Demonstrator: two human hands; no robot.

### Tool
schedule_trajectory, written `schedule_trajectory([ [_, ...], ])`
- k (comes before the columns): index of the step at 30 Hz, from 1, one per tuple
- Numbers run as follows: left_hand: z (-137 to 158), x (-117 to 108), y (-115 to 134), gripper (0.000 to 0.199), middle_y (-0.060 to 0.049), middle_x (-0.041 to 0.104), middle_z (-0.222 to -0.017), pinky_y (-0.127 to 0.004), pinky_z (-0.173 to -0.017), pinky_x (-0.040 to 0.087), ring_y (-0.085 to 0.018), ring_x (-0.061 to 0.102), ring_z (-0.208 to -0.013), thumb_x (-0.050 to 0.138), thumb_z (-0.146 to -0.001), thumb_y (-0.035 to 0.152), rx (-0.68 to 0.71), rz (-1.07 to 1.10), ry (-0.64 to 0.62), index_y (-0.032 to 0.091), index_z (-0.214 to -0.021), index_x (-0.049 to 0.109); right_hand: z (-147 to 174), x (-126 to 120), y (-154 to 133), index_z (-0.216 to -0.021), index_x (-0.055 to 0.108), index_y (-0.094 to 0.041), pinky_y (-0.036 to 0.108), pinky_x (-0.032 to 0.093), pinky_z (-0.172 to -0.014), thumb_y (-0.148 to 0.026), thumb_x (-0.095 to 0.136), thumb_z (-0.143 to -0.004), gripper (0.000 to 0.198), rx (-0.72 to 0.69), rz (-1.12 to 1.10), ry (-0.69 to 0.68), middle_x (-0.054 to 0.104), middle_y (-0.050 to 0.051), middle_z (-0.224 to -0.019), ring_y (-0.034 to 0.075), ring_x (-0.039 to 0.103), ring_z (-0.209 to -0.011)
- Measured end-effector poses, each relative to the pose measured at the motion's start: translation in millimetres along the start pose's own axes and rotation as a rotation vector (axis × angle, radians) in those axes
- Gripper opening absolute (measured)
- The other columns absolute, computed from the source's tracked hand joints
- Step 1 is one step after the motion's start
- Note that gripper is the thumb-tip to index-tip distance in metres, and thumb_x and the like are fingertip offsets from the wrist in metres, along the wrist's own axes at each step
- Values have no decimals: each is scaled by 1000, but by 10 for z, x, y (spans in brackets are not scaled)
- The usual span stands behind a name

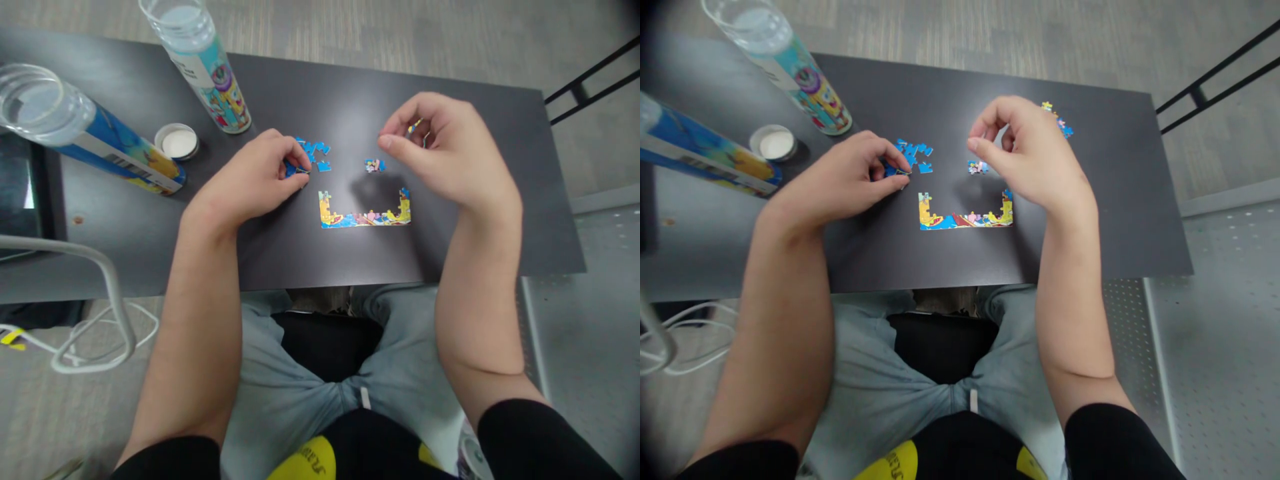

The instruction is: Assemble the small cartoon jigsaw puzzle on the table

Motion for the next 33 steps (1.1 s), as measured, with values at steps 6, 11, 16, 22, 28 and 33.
schedule_trajectory([
  [6, -51, 25, 73, 19, -10, 80, -122, -56, -115, 68, -37, 80, -122, 91, -111, 47, 22, -10, 65, 28, -112, 86, 87, 185, 384, -126, 87, -29, 63, 72, -111, -39, 89, -114, 16, 123, 163, -274, 91, 15, -130, 37, 83, -106],
  [11, -105, 85, 173, 9, -9, 81, -124, -54, -119, 70, -34, 83, -115, 87, -113, 37, 38, -52, 100, 29, -113, 84, 59, 345, 424, -129, 87, -28, 68, 71, -126, -39, 83, -112, 21, 71, 224, -275, 89, 18, -134, 43, 86, -131],
  [16, -129, 87, 247, 8, -7, 80, -125, -50, -120, 69, -32, 80, -116, 88, -113, 38, 62, -35, 114, 31, -115, 84, 79, 398, 453, -128, 89, -31, 69, 73, -121, -37, 80, -111, 20, 62, 185, -281, 87, 16, -132, 41, 86, -120],
  [22, -157, 155, 442, 15, -10, 81, -137, -52, -119, 66, -36, 79, -125, 87, -108, 28, 92, -89, 119, 29, -122, 90, 158, 276, 442, -134, 92, -33, 67, 73, -114, -50, 78, -118, 27, 88, 170, -300, 83, 15, -144, 35, 78, -100],
  [28, -238, 160, 460, 15, -10, 82, -130, -55, -119, 66, -37, 78, -127, 82, -111, 27, 93, -91, 154, 32, -122, 90, 223, 275, 432, -141, 95, -35, 68, 72, -118, -47, 76, -119, 32, 65, 159, -328, 81, 16, -142, 36, 77, -104],
  [33, -207, -23, 335, 15, -12, 82, -127, -57, -118, 66, -37, 78, -125, 74, -118, 33, 40, -60, 241, 33, -122, 88, 342, 249, 509, -161, 94, -33, 64, 75, -116, -44, 76, -118, 49, 5, 173, -397, 79, 16, -158, 39, 83, -121],
])
Point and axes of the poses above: each hand's wrist, its own z-axis away from the middle knuckle, its own x-axis out of the palm, y = z × x, the point moved 10 cm from there along -z, towards the middle knuckle
